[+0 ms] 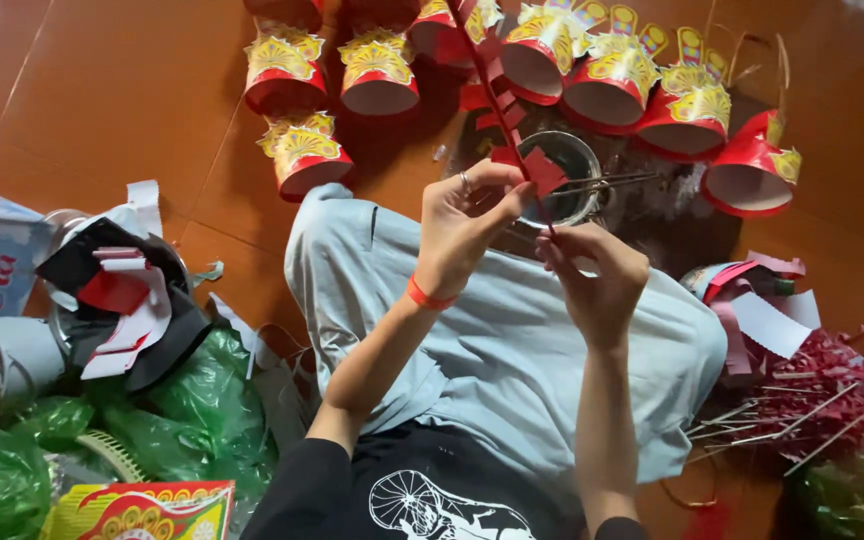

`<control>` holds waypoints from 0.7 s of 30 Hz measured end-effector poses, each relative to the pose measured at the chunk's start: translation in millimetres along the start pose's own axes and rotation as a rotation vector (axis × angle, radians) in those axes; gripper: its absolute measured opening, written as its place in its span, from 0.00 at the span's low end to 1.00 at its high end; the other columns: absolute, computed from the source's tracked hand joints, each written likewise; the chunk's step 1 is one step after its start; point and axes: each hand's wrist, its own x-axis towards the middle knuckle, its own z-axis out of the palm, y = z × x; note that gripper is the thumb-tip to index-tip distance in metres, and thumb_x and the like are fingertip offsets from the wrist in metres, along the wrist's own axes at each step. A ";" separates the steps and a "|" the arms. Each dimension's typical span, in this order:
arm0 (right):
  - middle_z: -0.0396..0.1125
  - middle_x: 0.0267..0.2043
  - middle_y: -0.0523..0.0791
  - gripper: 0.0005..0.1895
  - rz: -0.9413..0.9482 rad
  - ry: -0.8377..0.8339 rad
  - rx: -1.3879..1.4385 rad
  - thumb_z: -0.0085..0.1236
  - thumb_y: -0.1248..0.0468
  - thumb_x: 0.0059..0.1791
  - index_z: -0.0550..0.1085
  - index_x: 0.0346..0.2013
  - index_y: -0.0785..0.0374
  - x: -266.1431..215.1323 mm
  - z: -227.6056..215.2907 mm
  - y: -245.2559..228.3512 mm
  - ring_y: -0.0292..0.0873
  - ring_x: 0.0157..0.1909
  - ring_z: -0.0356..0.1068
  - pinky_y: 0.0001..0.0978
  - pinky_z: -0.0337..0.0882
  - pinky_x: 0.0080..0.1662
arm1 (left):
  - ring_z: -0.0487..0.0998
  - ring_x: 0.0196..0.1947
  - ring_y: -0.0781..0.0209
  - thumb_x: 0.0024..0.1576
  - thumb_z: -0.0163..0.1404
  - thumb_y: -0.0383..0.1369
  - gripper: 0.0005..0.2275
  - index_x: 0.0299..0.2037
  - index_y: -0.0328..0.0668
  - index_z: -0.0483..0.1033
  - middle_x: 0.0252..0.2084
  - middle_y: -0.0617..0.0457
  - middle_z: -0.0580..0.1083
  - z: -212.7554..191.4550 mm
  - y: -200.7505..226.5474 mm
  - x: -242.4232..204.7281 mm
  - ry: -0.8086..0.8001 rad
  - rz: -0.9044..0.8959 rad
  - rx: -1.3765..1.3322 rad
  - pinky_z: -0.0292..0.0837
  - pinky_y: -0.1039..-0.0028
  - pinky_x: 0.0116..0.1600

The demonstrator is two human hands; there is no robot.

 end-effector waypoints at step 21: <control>0.75 0.27 0.46 0.08 -0.051 -0.193 -0.036 0.54 0.71 0.57 0.79 0.45 0.72 18.4 -3.9 18.4 0.33 0.23 0.72 0.23 0.70 0.28 | 0.68 0.36 0.74 0.63 0.55 0.21 0.03 0.40 0.26 0.80 0.37 0.59 0.72 -26.6 5.6 8.8 -0.079 0.021 0.093 0.62 0.84 0.41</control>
